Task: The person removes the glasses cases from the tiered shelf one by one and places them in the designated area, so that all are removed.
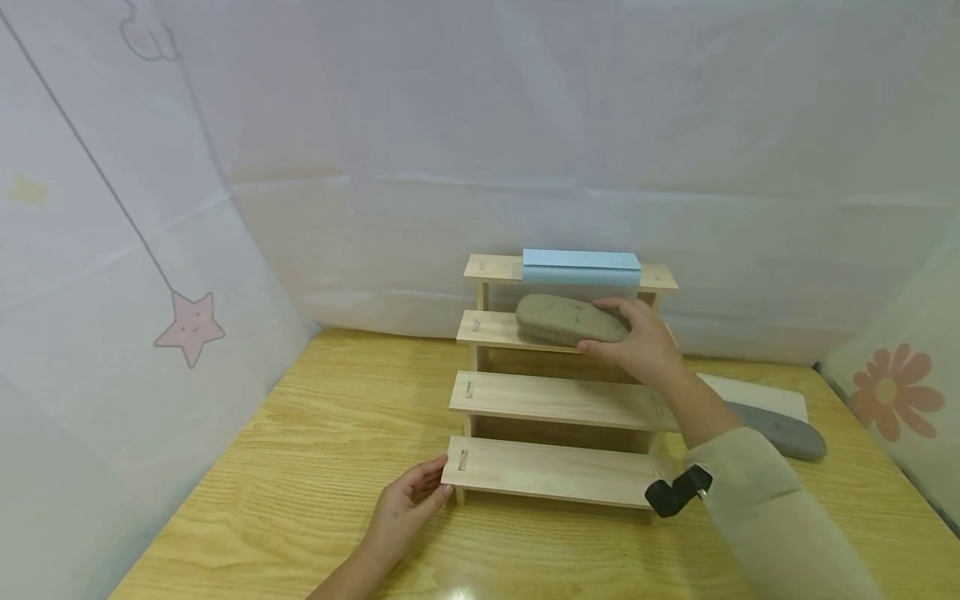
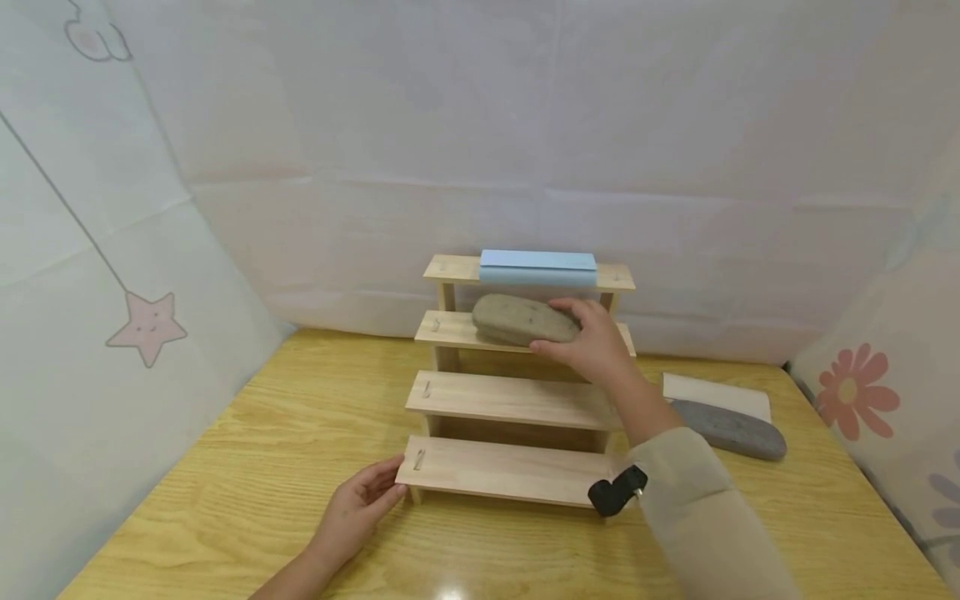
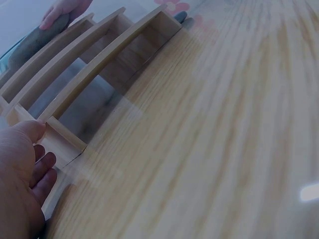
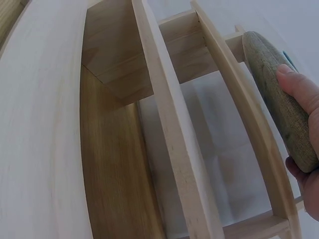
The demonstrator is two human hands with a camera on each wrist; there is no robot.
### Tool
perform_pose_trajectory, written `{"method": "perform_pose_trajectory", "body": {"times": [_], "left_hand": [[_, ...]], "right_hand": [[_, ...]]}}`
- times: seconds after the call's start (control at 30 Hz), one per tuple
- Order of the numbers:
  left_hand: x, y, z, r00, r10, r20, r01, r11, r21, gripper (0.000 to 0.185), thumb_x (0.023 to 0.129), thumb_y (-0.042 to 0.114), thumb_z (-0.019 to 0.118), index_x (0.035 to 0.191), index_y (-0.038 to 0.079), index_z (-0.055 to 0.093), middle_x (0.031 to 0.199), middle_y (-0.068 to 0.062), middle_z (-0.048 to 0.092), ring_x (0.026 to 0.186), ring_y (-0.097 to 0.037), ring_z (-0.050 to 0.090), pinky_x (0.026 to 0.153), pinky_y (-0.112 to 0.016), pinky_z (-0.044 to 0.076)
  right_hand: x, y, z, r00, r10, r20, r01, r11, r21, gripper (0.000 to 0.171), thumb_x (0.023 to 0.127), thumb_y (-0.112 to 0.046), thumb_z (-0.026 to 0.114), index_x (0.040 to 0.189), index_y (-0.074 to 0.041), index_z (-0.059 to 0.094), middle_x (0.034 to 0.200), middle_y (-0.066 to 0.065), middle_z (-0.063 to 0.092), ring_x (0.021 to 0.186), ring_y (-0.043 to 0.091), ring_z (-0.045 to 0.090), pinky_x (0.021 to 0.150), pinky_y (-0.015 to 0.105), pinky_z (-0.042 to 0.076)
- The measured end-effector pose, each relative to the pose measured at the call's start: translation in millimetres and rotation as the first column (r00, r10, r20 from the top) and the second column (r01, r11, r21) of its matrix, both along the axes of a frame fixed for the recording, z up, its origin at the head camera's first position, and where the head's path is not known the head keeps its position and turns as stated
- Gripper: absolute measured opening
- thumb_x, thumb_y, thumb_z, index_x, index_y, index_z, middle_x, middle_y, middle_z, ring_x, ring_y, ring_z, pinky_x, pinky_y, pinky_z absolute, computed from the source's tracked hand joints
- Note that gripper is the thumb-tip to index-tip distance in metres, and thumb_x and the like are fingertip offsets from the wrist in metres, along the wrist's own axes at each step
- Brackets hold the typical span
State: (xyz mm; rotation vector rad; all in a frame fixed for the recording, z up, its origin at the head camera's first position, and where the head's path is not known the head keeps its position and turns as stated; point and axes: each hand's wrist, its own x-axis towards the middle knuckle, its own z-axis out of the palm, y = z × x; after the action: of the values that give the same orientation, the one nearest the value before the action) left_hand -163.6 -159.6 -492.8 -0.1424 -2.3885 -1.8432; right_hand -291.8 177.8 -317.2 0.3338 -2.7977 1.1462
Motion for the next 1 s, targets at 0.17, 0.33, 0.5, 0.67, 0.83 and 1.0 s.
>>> {"method": "perform_pose_trajectory", "body": {"times": [0.17, 0.33, 0.5, 0.67, 0.83, 1.0], "left_hand": [[0.6, 0.8, 1.4, 1.000, 0.001, -0.002, -0.001, 1.000, 0.030, 0.039, 0.087, 0.010, 0.073, 0.124, 0.004, 0.065, 0.121, -0.014, 0.069, 0.106, -0.016, 0.068, 0.087, -0.015, 0.054], [0.6, 0.5, 0.0, 1.000, 0.006, 0.005, -0.006, 1.000, 0.021, 0.039, 0.086, 0.010, 0.074, 0.124, 0.004, 0.065, 0.122, -0.014, 0.069, 0.106, -0.014, 0.067, 0.087, -0.015, 0.054], [-0.1, -0.1, -0.9, 1.000, 0.004, 0.004, -0.004, 1.000, 0.000, 0.040, 0.087, 0.013, 0.074, 0.125, 0.004, 0.064, 0.123, -0.014, 0.068, 0.106, -0.014, 0.067, 0.088, -0.014, 0.053], [0.4, -0.2, 0.4, 1.000, 0.001, 0.005, -0.001, 1.000, 0.004, 0.041, 0.087, 0.013, 0.074, 0.125, 0.004, 0.064, 0.123, -0.014, 0.068, 0.108, -0.020, 0.068, 0.087, -0.013, 0.053], [0.6, -0.3, 0.6, 1.000, 0.002, 0.010, -0.002, 1.000, -0.003, 0.041, 0.087, 0.014, 0.074, 0.126, 0.004, 0.064, 0.123, -0.013, 0.069, 0.108, -0.018, 0.067, 0.088, -0.014, 0.053], [0.6, -0.2, 0.6, 1.000, 0.000, -0.010, 0.000, 1.000, -0.013, 0.041, 0.088, 0.014, 0.073, 0.126, 0.003, 0.063, 0.123, -0.015, 0.068, 0.108, -0.020, 0.067, 0.088, -0.016, 0.054]], "right_hand": [[6.6, 5.1, 6.6, 1.000, 0.011, -0.008, -0.011, 1.000, 0.001, 0.088, 0.076, -0.058, 0.077, 0.147, -0.021, 0.042, 0.155, 0.014, 0.033, 0.138, 0.040, 0.035, 0.107, 0.064, 0.035], [13.7, 13.1, 13.8, 1.000, 0.019, 0.000, -0.019, 1.000, -0.007, 0.089, 0.078, -0.057, 0.077, 0.149, -0.020, 0.039, 0.157, 0.015, 0.032, 0.137, 0.042, 0.036, 0.106, 0.064, 0.037], [18.2, 26.3, 16.8, 1.000, 0.023, -0.004, -0.024, 0.999, -0.028, 0.089, 0.079, -0.054, 0.077, 0.150, -0.019, 0.037, 0.158, 0.015, 0.030, 0.138, 0.043, 0.035, 0.103, 0.066, 0.038], [20.0, 39.7, 18.6, 1.000, 0.015, 0.009, -0.015, 0.999, -0.044, 0.091, 0.079, -0.053, 0.077, 0.151, -0.018, 0.035, 0.159, 0.014, 0.027, 0.140, 0.045, 0.030, 0.105, 0.067, 0.035], [22.4, 49.3, 22.5, 1.000, -0.005, 0.013, 0.006, 0.999, -0.040, 0.089, 0.081, -0.052, 0.076, 0.152, -0.018, 0.035, 0.157, 0.019, 0.026, 0.139, 0.047, 0.029, 0.104, 0.067, 0.035], [25.8, 57.4, 27.7, 0.999, -0.042, 0.002, 0.042, 0.999, -0.022, 0.088, 0.082, -0.051, 0.076, 0.152, -0.016, 0.035, 0.156, 0.022, 0.027, 0.136, 0.048, 0.032, 0.102, 0.066, 0.037]]}}
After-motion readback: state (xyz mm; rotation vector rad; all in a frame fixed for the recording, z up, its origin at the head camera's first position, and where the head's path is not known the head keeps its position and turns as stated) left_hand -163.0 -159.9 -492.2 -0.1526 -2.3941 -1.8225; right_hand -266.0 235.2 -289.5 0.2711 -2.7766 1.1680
